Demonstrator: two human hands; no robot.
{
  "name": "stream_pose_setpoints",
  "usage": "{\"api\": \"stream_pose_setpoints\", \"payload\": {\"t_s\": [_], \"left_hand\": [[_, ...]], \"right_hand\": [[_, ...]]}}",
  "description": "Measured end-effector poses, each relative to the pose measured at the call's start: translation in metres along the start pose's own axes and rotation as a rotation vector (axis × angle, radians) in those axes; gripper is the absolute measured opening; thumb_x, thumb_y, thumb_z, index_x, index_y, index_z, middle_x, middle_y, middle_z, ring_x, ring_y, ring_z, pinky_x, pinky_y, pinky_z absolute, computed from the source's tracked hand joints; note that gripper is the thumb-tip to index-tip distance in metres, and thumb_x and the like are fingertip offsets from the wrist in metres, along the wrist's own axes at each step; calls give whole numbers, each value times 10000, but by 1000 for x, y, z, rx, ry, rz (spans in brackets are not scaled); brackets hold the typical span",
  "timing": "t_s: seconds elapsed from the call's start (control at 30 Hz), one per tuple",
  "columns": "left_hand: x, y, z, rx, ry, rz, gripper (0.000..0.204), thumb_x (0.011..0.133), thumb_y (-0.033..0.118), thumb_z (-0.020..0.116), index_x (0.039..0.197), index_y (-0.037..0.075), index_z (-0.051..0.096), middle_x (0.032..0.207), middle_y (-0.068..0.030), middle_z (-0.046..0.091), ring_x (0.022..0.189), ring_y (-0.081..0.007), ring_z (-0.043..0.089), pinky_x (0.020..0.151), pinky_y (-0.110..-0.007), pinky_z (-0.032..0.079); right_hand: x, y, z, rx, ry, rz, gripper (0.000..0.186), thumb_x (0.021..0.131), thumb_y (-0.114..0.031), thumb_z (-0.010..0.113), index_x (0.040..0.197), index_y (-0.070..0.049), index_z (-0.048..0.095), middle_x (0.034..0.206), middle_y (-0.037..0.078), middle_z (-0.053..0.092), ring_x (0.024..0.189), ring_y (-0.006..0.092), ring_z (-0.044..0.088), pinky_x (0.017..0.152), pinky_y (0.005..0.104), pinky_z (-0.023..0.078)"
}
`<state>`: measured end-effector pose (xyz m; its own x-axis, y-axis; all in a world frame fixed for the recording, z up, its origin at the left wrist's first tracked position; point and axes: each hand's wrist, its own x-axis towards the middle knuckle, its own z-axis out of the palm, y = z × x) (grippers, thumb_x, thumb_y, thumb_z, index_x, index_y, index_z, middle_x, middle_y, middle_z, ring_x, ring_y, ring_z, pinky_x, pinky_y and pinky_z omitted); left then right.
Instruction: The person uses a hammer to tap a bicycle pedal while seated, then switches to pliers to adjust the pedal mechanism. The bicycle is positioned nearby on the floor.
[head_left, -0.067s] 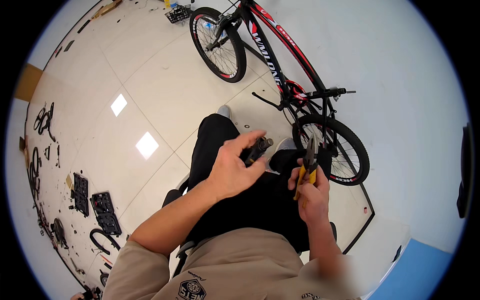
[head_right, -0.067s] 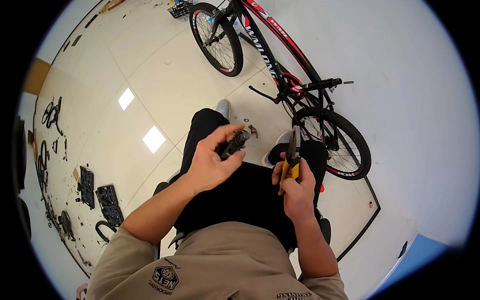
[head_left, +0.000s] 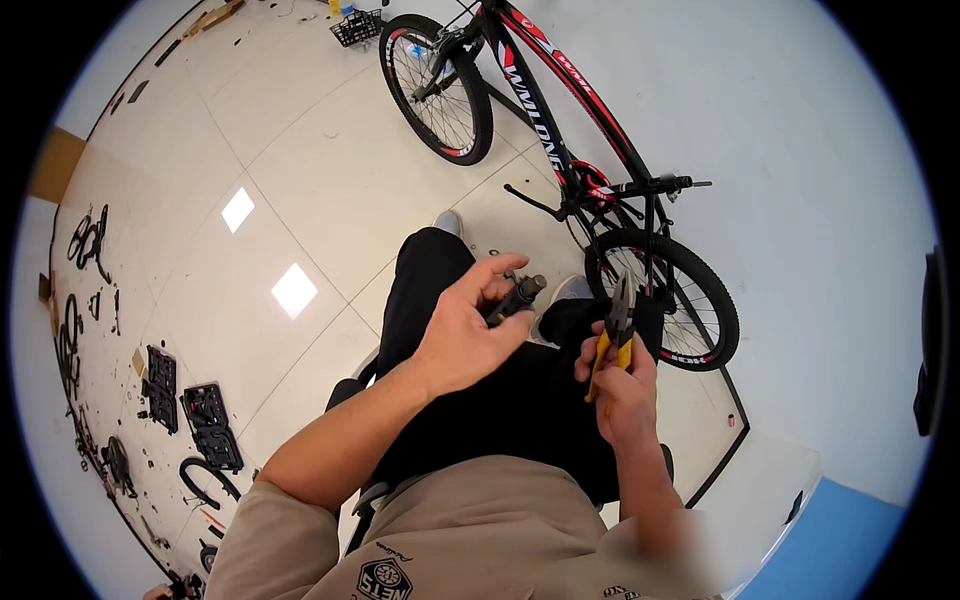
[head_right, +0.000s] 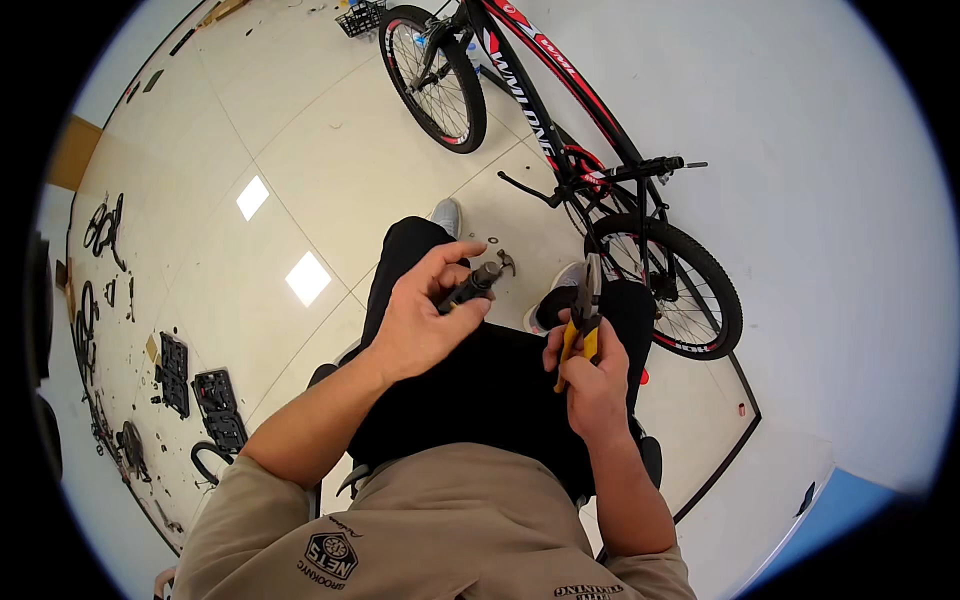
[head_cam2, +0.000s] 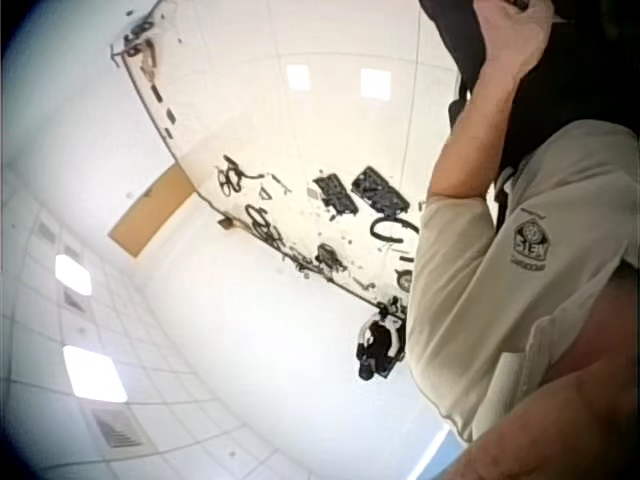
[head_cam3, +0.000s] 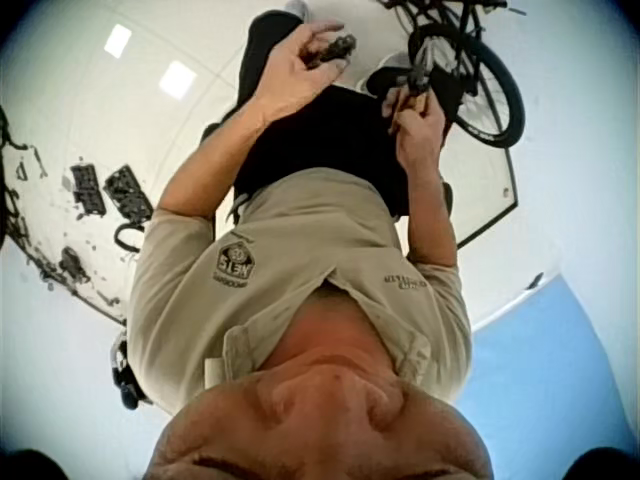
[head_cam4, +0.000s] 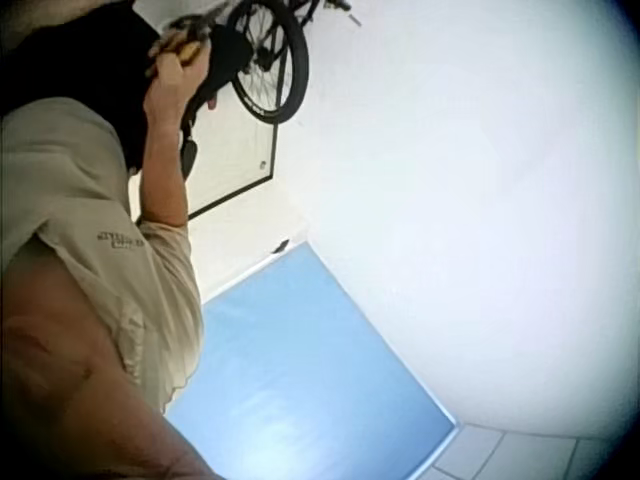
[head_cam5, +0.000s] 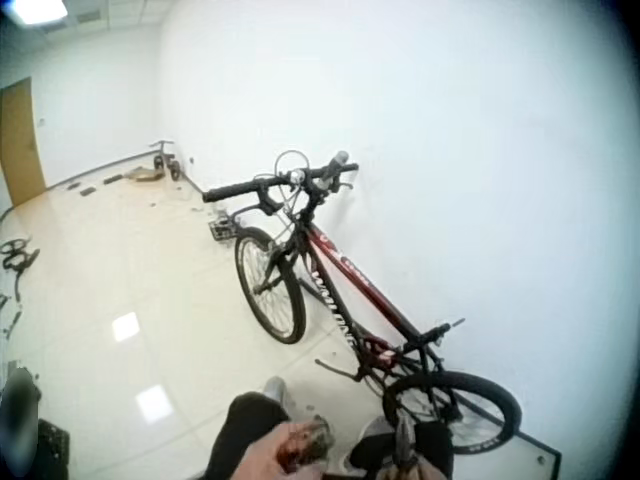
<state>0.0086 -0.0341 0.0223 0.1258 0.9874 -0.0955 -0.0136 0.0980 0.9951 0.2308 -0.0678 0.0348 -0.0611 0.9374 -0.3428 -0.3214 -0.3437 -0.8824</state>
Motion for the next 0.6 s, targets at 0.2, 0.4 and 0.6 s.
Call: {"api": "stream_pose_setpoints", "payload": {"t_s": [0.2, 0.4, 0.6], "left_hand": [[7, -3, -9, -608, -135, -227, 199, 933, 3, 544, 1129, 35, 545, 976, -176, 713, 813, -216, 699, 750, -314, 554], [7, 2, -12, -691, -238, -276, 230, 946, 7, 539, 1171, 23, 583, 1014, -180, 715, 856, -244, 720, 777, -331, 582], [4, -3, -10, -716, -283, -280, 300, 943, 14, 568, 1242, 4, 585, 1041, -179, 710, 867, -242, 723, 793, -326, 580]], "right_hand": [[3, 4, 1, -370, 0, -86, 429, 747, 107, 407, 1143, 17, 547, 883, 66, 595, 751, 134, 561, 711, 259, 470], [8, -13, -5, -652, -56, -215, 507, 775, 151, 403, 1249, 27, 535, 911, 79, 615, 819, 154, 625, 771, 286, 525], [10, -31, -12, -862, -144, -253, 569, 756, 169, 426, 1287, -4, 531, 1034, 128, 627, 969, 246, 649, 833, 325, 536]]}}
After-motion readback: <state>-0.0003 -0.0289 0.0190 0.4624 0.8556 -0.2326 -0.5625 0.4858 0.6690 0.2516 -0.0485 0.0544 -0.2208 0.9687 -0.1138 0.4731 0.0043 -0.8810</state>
